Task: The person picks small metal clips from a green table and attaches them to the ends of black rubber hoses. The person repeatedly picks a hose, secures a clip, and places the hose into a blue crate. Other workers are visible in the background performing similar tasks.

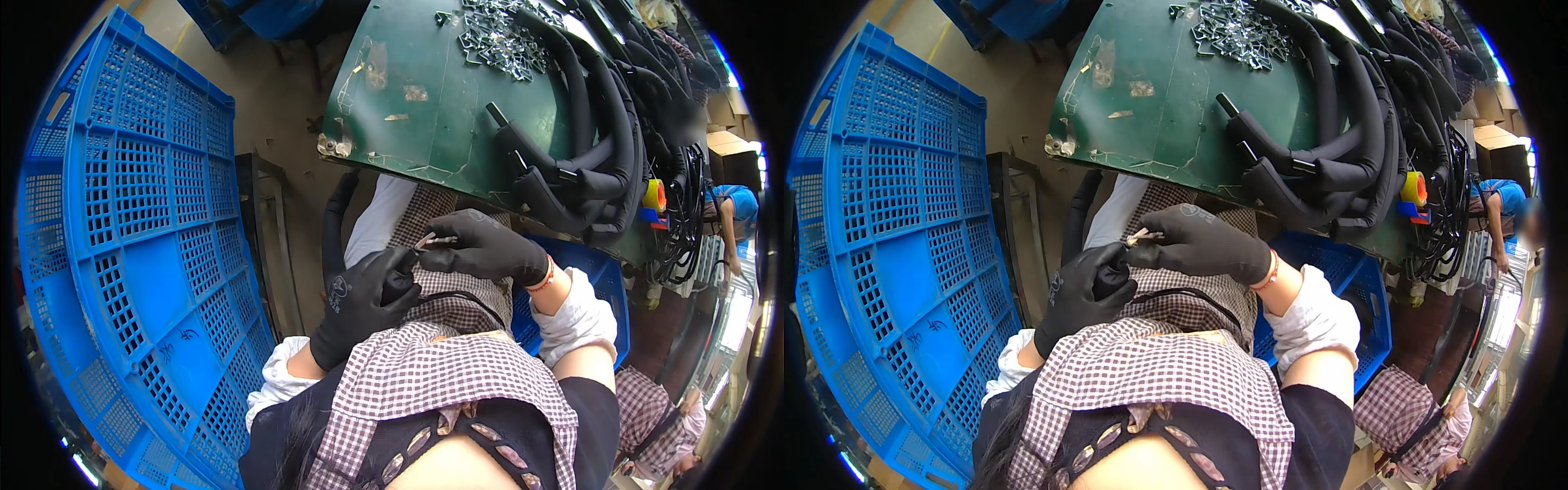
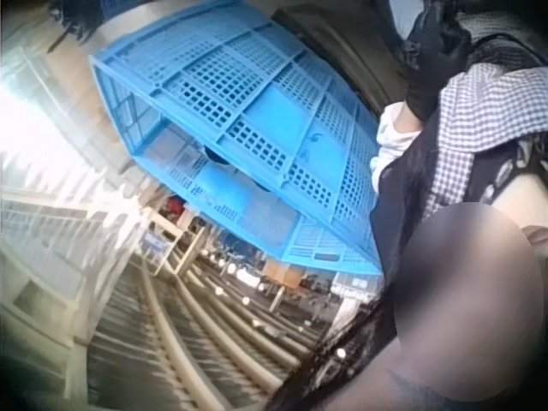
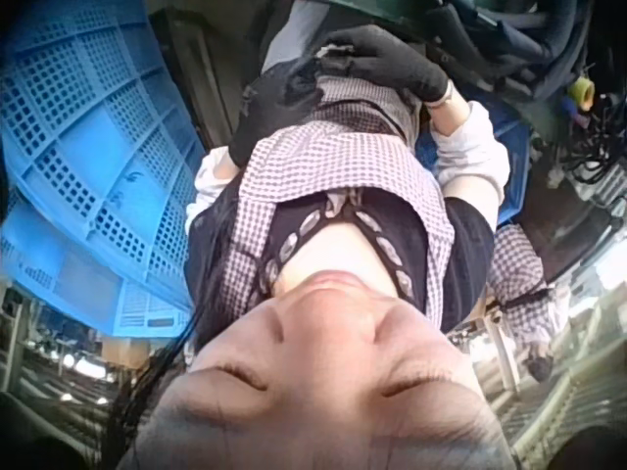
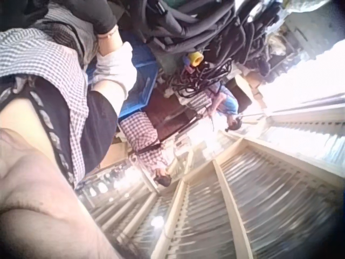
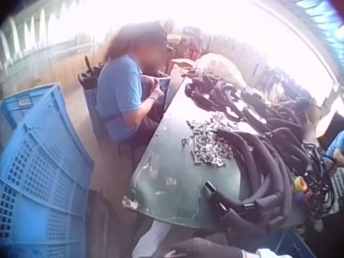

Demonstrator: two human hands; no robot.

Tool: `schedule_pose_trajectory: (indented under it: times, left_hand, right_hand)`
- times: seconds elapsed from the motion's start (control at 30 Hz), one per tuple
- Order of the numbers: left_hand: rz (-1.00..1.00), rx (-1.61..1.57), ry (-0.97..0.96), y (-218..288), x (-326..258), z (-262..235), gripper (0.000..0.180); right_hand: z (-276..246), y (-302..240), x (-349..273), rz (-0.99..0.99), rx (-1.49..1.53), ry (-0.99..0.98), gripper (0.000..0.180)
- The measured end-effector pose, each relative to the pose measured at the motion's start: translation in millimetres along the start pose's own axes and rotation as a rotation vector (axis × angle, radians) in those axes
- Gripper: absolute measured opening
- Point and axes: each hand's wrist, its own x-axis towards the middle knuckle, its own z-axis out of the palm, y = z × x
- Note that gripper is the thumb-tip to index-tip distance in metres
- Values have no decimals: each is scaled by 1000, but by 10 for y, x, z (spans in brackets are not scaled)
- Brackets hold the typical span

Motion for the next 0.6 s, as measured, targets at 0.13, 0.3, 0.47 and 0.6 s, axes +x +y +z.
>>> schedule_pose_trajectory:
  times: [0.13,0.3,0.47,0.6]
  left_hand:
    - [44,-42,-24,-68,-116,35,58]
    - [68,-43,-76,-243,-228,118,62]
    - [161,-3,14,-353,-326,220,62]
    - [201,40,36,-352,-307,218,60]
  right_hand:
    - [-74,-8,35,76,0,-212,35]
    - [-89,88,118,153,42,-378,42]
    - [-122,-10,154,232,193,-481,42]
    - [-120,-30,143,280,216,-478,39]
